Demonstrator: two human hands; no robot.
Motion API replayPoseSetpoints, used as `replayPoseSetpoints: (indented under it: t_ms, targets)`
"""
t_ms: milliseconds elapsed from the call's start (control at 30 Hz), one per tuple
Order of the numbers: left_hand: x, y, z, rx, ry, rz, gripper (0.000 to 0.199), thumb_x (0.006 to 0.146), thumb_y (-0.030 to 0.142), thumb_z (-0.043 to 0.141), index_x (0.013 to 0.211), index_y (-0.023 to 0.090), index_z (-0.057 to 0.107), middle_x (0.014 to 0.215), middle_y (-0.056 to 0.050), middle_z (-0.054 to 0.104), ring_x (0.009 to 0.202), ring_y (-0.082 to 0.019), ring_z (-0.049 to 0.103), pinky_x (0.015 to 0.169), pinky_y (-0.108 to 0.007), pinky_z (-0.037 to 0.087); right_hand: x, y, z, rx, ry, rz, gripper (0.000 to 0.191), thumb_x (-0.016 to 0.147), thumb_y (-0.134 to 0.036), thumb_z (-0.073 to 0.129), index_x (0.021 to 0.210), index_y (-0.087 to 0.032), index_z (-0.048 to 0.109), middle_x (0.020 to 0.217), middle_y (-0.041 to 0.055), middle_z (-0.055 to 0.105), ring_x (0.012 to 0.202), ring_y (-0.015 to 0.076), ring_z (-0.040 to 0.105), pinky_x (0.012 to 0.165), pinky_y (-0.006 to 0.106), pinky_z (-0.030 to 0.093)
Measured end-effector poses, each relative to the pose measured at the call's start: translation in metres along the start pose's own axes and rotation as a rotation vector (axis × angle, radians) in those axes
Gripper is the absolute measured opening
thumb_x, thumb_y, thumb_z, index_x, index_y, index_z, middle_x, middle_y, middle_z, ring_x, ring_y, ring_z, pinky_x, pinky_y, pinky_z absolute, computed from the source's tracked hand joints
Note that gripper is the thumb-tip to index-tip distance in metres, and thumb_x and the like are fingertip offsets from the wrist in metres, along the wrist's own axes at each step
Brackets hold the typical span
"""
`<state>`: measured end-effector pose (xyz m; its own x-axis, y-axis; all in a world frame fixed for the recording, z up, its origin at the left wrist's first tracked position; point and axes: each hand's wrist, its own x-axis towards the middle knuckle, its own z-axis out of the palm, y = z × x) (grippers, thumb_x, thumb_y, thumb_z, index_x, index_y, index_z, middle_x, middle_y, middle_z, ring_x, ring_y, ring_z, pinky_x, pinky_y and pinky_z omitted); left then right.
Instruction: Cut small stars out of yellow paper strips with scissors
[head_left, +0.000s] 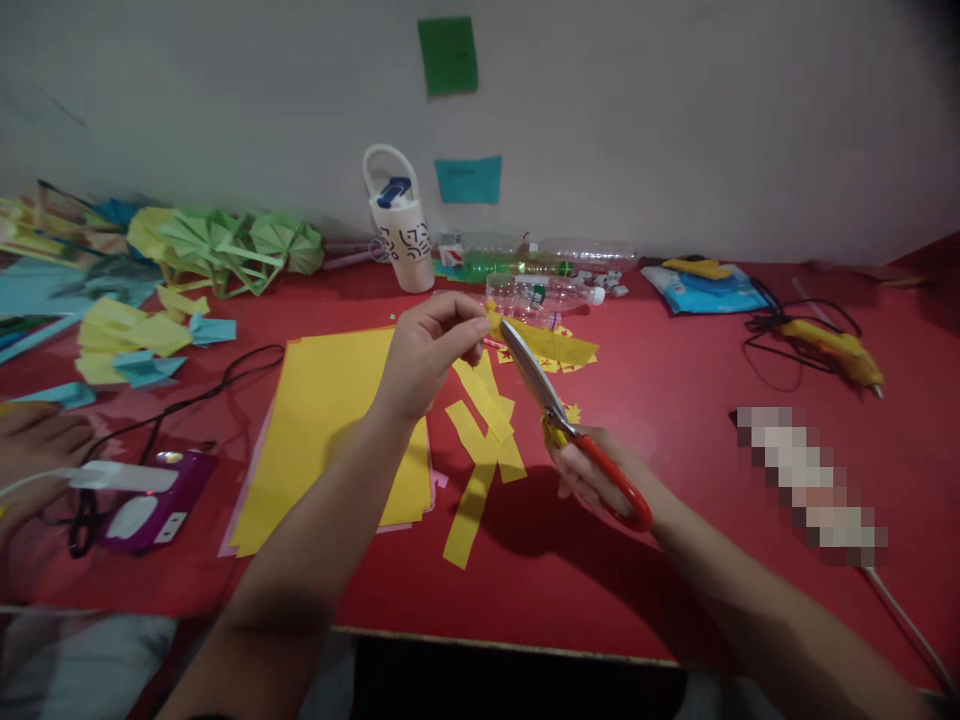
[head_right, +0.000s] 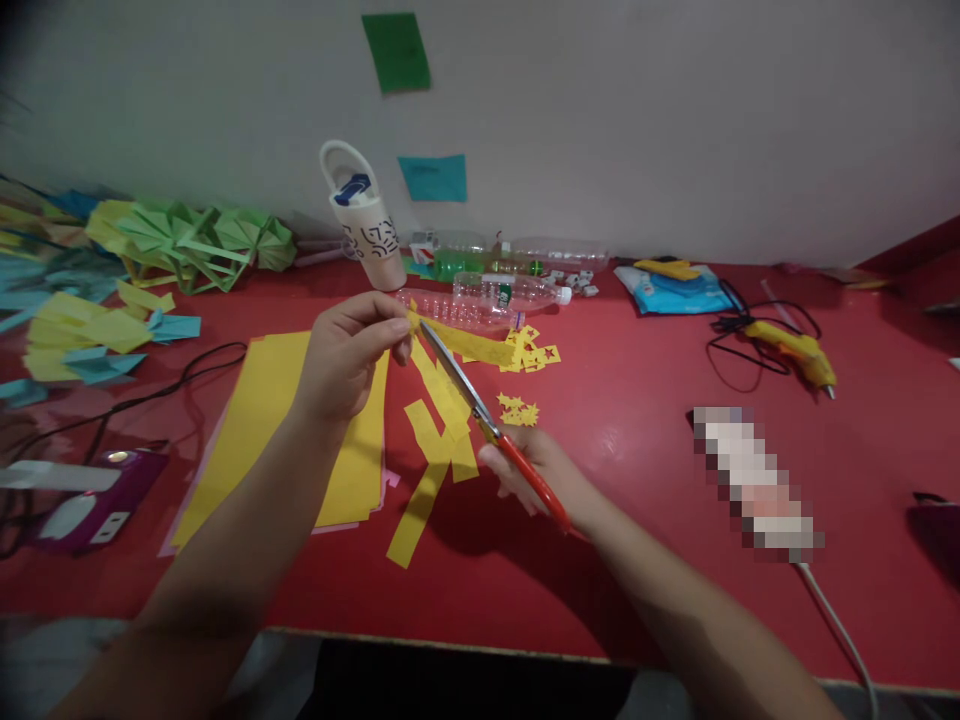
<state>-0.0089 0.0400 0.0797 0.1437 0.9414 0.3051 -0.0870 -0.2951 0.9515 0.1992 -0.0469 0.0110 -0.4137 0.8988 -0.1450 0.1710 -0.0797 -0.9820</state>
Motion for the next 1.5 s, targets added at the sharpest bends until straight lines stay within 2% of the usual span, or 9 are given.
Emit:
replayPoseSetpoints:
  t_ms: [167, 400, 700, 1000, 1500]
  targets:
    - [0.0, 0.002, -0.004, 0.061, -0.056, 0.01, 0.006, 0.068, 0.021, 0.064, 0.064, 0.019, 0.061, 0.052, 0.004, 0.053, 0.047, -0.007, 0.049, 0.049, -0.022, 0.045, 0.0, -0.003, -0.003, -0.009, -0.032, 0.036, 0.057, 0.081, -0.078, 0.052, 0.068, -0.023, 0.044, 0.043, -0.0097, 0.041, 0.031, 0.0062, 0.039, 0.041, 0.025, 0.048]
    - [0.001, 0.0, -0.008, 0.078, -0.094, 0.029, 0.005, 0.068, 0.021, 0.064, 0.064, 0.019, 0.062, 0.053, 0.003, 0.055, 0.048, -0.008, 0.051, 0.05, -0.022, 0.046, 0.0, -0.005, -0.004, -0.033, -0.063, 0.018, 0.056, 0.081, -0.077, 0.052, 0.068, -0.023, 0.042, 0.046, -0.0108, 0.039, 0.031, 0.0053, 0.038, 0.055, 0.03, 0.057]
    - [0.001, 0.001, -0.008, 0.075, -0.127, 0.041, 0.005, 0.068, 0.02, 0.063, 0.063, 0.018, 0.062, 0.055, 0.003, 0.056, 0.049, -0.008, 0.053, 0.05, -0.022, 0.047, -0.001, -0.009, -0.004, -0.032, -0.056, 0.033, 0.061, 0.078, -0.082, 0.052, 0.067, -0.022, 0.044, 0.047, -0.0099, 0.041, 0.033, 0.006, 0.04, 0.056, 0.031, 0.057]
    - [0.0, 0.0, -0.01, 0.127, -0.144, 0.025, 0.006, 0.071, 0.022, 0.064, 0.066, 0.018, 0.064, 0.056, 0.002, 0.058, 0.05, -0.009, 0.055, 0.051, -0.023, 0.048, -0.001, -0.011, -0.004, -0.046, -0.061, 0.006, 0.058, 0.082, -0.078, 0.051, 0.067, -0.023, 0.044, 0.046, -0.0094, 0.04, 0.032, 0.006, 0.038, 0.047, 0.027, 0.052]
    - [0.001, 0.001, -0.01, 0.094, -0.144, 0.003, 0.005, 0.069, 0.021, 0.066, 0.065, 0.018, 0.065, 0.054, 0.002, 0.058, 0.049, -0.008, 0.053, 0.049, -0.021, 0.047, -0.002, -0.012, -0.005, -0.036, -0.072, 0.008, 0.056, 0.083, -0.076, 0.052, 0.068, -0.022, 0.044, 0.048, -0.0095, 0.039, 0.032, 0.0049, 0.037, 0.048, 0.027, 0.053]
